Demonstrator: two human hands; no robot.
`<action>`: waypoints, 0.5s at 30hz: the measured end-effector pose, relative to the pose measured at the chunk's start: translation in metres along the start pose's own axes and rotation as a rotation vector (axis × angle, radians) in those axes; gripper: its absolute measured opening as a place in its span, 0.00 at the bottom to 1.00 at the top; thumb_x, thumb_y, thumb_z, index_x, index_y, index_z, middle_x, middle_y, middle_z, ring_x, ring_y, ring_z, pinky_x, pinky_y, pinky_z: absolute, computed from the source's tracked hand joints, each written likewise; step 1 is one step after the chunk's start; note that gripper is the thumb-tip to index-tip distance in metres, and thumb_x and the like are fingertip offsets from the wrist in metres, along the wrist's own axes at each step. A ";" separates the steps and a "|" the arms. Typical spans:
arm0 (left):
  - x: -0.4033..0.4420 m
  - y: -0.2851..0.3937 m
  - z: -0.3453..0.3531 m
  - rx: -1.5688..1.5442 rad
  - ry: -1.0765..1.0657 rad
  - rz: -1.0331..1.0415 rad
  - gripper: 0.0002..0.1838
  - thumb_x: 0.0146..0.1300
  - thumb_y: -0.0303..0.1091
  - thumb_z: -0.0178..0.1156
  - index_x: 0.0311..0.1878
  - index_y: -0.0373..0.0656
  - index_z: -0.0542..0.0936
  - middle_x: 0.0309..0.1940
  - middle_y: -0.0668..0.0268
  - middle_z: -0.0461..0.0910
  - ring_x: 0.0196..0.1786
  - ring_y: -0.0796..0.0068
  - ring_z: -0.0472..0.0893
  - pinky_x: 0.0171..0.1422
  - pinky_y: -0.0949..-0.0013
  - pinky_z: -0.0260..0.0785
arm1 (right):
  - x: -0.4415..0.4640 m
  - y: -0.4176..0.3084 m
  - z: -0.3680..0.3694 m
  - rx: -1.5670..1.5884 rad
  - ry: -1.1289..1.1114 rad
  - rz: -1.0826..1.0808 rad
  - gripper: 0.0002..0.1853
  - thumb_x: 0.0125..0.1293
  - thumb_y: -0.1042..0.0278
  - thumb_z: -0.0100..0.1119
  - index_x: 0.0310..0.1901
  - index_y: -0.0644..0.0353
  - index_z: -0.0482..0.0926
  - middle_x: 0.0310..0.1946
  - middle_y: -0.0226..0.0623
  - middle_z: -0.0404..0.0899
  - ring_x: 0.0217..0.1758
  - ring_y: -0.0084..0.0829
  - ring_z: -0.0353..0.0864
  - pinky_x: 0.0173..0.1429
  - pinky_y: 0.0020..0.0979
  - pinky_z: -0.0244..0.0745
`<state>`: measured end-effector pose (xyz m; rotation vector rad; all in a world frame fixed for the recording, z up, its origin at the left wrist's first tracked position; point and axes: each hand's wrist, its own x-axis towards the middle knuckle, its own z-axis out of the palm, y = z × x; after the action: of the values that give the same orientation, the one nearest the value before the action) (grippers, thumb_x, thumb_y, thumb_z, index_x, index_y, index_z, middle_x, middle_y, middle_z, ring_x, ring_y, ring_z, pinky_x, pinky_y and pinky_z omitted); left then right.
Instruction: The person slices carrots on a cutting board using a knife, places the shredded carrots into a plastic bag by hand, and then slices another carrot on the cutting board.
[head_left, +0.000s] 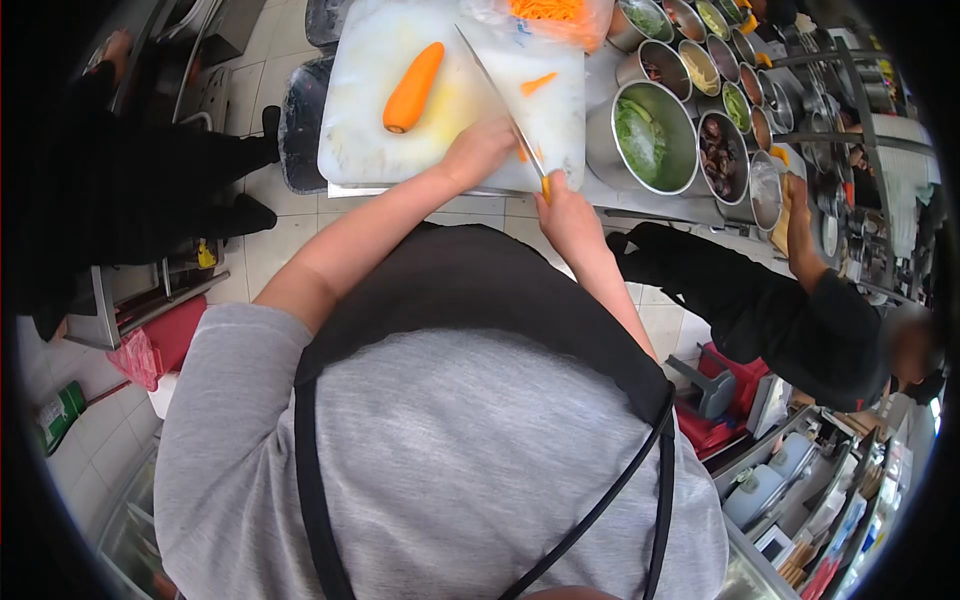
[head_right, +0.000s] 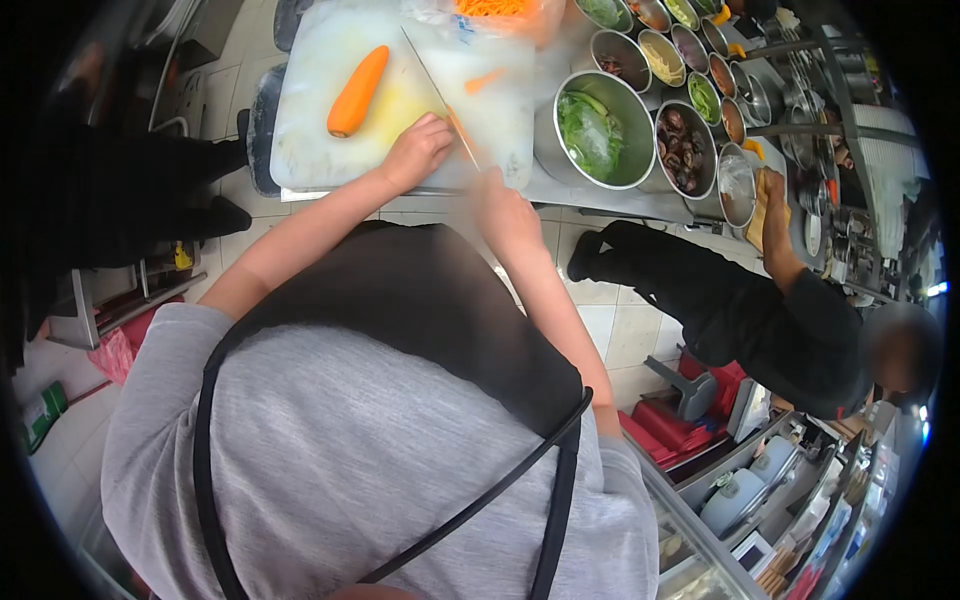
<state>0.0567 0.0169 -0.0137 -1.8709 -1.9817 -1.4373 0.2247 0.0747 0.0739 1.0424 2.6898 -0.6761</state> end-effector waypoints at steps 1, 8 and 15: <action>-0.001 -0.001 0.001 0.003 0.003 -0.004 0.04 0.44 0.20 0.59 0.24 0.37 0.74 0.28 0.63 0.72 0.38 0.62 0.72 0.42 0.64 0.70 | -0.008 -0.003 -0.005 0.009 -0.028 0.012 0.11 0.67 0.62 0.43 0.42 0.62 0.61 0.27 0.61 0.77 0.35 0.62 0.77 0.40 0.55 0.70; -0.003 -0.002 0.002 0.014 -0.007 -0.011 0.04 0.45 0.21 0.60 0.25 0.37 0.75 0.27 0.62 0.73 0.38 0.62 0.73 0.43 0.64 0.70 | 0.004 0.015 0.024 0.020 0.002 0.024 0.12 0.67 0.62 0.42 0.43 0.61 0.60 0.28 0.62 0.77 0.36 0.63 0.76 0.41 0.56 0.69; -0.003 -0.004 0.003 0.014 0.022 0.015 0.04 0.45 0.21 0.61 0.26 0.37 0.76 0.28 0.62 0.74 0.39 0.62 0.73 0.44 0.64 0.70 | -0.007 0.000 0.000 -0.008 -0.024 -0.009 0.11 0.66 0.64 0.43 0.43 0.61 0.60 0.26 0.61 0.77 0.35 0.62 0.76 0.40 0.56 0.69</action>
<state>0.0555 0.0171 -0.0197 -1.8528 -1.9582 -1.4295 0.2301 0.0710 0.0763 1.0145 2.6766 -0.6740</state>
